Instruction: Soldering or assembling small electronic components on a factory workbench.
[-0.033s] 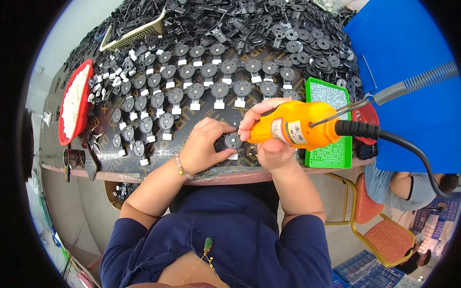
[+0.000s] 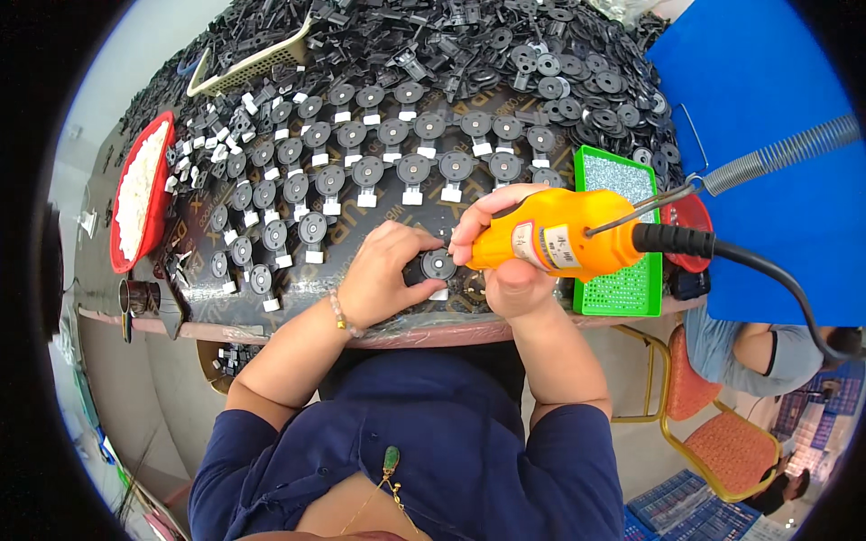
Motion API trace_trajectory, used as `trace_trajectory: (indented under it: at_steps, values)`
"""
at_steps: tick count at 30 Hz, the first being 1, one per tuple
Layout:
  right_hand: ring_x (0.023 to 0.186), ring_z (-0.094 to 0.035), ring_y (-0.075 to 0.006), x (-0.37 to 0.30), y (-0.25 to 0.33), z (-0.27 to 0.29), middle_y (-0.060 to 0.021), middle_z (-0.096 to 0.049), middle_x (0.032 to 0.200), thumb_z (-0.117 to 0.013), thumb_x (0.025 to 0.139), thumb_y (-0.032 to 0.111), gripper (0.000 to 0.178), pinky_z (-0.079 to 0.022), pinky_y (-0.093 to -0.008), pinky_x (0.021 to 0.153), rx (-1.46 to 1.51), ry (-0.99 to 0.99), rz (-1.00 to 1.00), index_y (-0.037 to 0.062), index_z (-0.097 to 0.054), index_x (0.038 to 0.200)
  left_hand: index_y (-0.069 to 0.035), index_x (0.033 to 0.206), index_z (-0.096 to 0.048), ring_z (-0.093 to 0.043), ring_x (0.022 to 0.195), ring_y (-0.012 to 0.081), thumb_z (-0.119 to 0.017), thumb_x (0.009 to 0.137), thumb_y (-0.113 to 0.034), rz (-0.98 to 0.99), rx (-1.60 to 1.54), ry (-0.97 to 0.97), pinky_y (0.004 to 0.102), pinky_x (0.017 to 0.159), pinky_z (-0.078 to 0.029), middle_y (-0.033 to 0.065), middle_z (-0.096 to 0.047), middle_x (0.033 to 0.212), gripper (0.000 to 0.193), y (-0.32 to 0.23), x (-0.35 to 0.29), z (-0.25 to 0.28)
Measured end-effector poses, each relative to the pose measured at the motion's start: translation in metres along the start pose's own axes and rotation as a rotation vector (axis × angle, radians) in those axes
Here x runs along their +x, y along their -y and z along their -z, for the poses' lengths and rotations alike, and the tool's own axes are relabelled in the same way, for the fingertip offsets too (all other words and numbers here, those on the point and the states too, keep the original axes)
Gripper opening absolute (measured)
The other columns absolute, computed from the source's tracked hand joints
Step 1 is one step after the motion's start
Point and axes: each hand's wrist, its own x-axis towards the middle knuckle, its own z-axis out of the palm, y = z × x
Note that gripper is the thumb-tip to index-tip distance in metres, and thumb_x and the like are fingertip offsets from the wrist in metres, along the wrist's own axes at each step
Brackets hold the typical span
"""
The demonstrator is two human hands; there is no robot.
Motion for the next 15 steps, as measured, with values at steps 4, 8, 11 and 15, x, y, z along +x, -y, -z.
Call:
trace_trajectory:
  at_steps: [4,8,11,15]
  values:
    - [0.060,-0.060,-0.0176,-0.0013,-0.0011,0.0015,-0.0103,-0.060,0.078,-0.062,0.075,0.076,0.078,-0.054,-0.0336,0.060,-0.014,-0.014,-0.001,0.0068,-0.045,0.108,-0.009,0.107,-0.064,-0.057,0.099,0.0257,-0.082,0.069,-0.022,0.001,0.004,-0.008,0.0389,0.086,-0.045,0.0047,-0.064,0.102,0.043,0.0001,0.0004,-0.0006]
    - [0.061,-0.060,-0.0175,-0.0016,-0.0006,0.0014,-0.0103,-0.060,0.078,-0.062,0.075,0.076,0.078,-0.054,-0.0333,0.060,-0.048,-0.015,-0.004,0.0069,-0.045,0.108,-0.009,0.106,-0.064,-0.057,0.098,0.0259,-0.082,0.069,-0.022,-0.007,0.008,-0.012,0.0390,0.086,-0.045,0.0047,-0.064,0.101,0.043,-0.0007,0.0004,0.0002]
    - [0.061,-0.061,-0.0174,-0.0015,-0.0006,0.0014,-0.0103,-0.060,0.078,-0.062,0.074,0.076,0.079,-0.054,-0.0333,0.060,-0.051,0.002,0.003,0.0068,-0.045,0.108,-0.009,0.106,-0.064,-0.057,0.098,0.0261,-0.082,0.069,-0.022,-0.006,0.008,-0.012,0.0389,0.085,-0.045,0.0047,-0.064,0.101,0.043,-0.0013,0.0007,0.0004]
    - [0.061,-0.061,-0.0173,-0.0020,-0.0021,-0.0007,-0.0102,-0.060,0.079,-0.063,0.075,0.075,0.078,-0.054,-0.0331,0.060,-0.023,0.011,0.010,0.0067,-0.045,0.108,-0.009,0.106,-0.065,-0.057,0.097,0.0259,-0.082,0.069,-0.022,-0.007,0.007,-0.017,0.0389,0.085,-0.045,0.0047,-0.064,0.101,0.043,-0.0018,0.0006,0.0007]
